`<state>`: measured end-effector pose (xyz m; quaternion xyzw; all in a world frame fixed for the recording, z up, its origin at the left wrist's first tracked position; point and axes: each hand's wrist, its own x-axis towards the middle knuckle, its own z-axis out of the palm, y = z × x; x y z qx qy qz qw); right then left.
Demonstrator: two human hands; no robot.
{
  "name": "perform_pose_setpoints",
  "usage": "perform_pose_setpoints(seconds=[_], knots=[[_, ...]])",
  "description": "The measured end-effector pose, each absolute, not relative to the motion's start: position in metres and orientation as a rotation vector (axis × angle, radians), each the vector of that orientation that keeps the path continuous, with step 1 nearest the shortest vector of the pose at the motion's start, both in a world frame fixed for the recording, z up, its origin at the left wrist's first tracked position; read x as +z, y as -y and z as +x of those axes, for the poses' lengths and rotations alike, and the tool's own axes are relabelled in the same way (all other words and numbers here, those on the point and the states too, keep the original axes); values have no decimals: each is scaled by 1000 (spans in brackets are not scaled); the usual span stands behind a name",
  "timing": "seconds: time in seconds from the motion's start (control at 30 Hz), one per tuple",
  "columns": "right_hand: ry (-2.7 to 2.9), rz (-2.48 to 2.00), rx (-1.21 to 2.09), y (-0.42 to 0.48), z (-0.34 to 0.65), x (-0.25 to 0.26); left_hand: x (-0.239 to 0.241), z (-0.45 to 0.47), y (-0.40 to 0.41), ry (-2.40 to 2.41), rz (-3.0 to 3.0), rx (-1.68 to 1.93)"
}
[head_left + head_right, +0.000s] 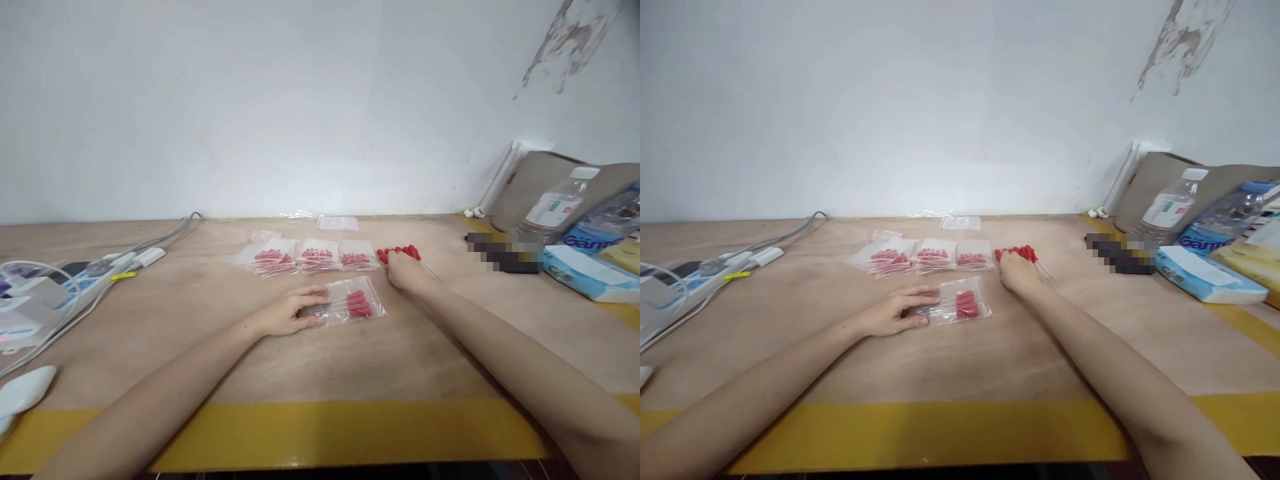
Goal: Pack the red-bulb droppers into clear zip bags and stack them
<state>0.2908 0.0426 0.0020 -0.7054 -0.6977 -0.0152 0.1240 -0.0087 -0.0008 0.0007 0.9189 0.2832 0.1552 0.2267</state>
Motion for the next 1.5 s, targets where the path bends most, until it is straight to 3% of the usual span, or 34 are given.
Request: perform_pose_setpoints(seconds=[0.13,0.37,0.73,1.1,1.5], knots=[[1967,-1959,97,-37,292,6,1,-9,1,-766,2538,435],[1244,-1456,779,-24,297,4,1,-8,1,-764,2532,454],[889,-1168,1139,-10,263,-17,3,-8,2,-775,2563,449],[1357,-1240,1172,1,262,-17,2,-8,2,-757,2556,491],[1312,-1275,1272,7,250,-9,1,-8,2,-741,2564,505]])
